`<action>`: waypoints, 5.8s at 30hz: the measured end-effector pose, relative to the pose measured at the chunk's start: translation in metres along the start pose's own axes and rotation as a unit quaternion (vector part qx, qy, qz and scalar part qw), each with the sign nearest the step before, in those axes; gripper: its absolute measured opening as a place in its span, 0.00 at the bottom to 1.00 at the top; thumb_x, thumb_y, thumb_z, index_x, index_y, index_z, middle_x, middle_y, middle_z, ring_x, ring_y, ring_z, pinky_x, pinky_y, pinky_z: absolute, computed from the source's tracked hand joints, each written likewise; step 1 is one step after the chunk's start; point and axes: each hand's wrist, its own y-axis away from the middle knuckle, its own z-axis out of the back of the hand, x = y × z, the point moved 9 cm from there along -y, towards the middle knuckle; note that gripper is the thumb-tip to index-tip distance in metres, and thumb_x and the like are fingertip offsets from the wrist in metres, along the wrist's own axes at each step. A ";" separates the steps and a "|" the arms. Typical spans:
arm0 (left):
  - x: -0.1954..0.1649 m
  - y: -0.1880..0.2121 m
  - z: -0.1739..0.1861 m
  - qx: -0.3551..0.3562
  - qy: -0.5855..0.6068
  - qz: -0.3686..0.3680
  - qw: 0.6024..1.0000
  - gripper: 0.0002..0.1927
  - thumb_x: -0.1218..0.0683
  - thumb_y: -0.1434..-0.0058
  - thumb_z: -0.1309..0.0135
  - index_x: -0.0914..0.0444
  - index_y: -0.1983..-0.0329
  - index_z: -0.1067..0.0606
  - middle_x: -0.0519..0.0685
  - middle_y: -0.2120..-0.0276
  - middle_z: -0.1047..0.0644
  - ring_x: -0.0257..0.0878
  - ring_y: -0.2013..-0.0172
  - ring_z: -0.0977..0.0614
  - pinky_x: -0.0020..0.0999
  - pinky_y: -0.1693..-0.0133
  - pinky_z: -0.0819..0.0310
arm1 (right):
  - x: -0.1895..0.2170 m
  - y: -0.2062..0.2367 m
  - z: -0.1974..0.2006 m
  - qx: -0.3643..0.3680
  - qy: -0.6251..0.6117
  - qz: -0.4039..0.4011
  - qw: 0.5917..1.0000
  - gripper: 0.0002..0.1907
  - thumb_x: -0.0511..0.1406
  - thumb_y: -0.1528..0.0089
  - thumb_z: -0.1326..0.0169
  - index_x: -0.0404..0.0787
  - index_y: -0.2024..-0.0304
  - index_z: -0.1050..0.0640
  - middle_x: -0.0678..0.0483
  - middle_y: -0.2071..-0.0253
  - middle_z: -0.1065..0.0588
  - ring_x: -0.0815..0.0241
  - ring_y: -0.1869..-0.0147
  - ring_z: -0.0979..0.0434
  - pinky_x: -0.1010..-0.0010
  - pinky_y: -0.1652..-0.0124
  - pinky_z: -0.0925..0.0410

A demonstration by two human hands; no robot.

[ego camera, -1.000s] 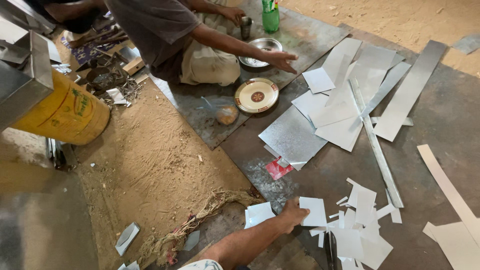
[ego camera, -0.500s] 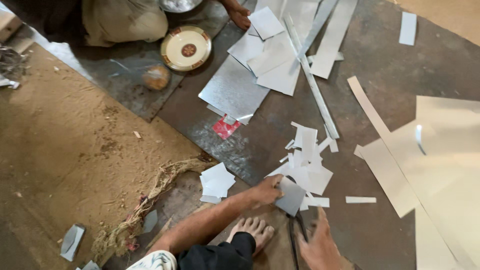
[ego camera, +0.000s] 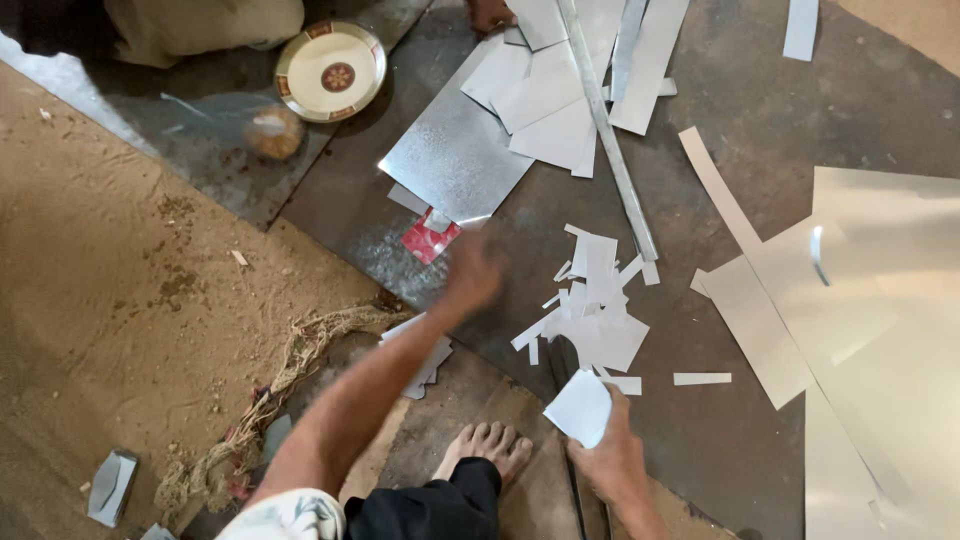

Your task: The person sits on the floor cutting thin metal sheets into small rectangular pieces using hand shears, cutting one piece at a time and setting the cut pieces aside, occasionally reaching for new sheet stock from the pile.

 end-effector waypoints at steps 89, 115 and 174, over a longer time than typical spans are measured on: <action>0.077 0.070 -0.067 0.139 0.264 0.420 0.857 0.10 0.64 0.37 0.45 0.62 0.54 0.21 0.43 0.65 0.20 0.35 0.67 0.19 0.34 0.74 0.21 | -0.082 0.024 -0.023 0.022 0.240 -0.014 0.970 0.37 0.42 0.56 0.30 0.34 0.50 0.29 0.35 0.49 0.26 0.32 0.46 0.24 0.46 0.58 0.30; 0.044 0.138 -0.096 0.247 0.290 0.412 0.828 0.07 0.63 0.35 0.45 0.66 0.54 0.22 0.41 0.70 0.23 0.31 0.69 0.20 0.31 0.71 0.20 | -0.193 0.065 -0.114 0.285 -0.326 -0.331 0.839 0.22 0.38 0.38 0.47 0.28 0.48 0.22 0.50 0.61 0.26 0.51 0.61 0.22 0.68 0.63 0.34; 0.003 0.144 0.042 0.402 -0.301 0.124 0.856 0.50 0.42 0.48 0.33 0.66 0.28 0.41 0.64 0.37 0.31 0.58 0.46 0.22 0.53 0.44 0.26 | 0.022 -0.124 0.007 -0.059 0.291 0.242 0.924 0.38 0.27 0.49 0.41 0.45 0.35 0.32 0.45 0.33 0.37 0.41 0.33 0.39 0.44 0.46 0.36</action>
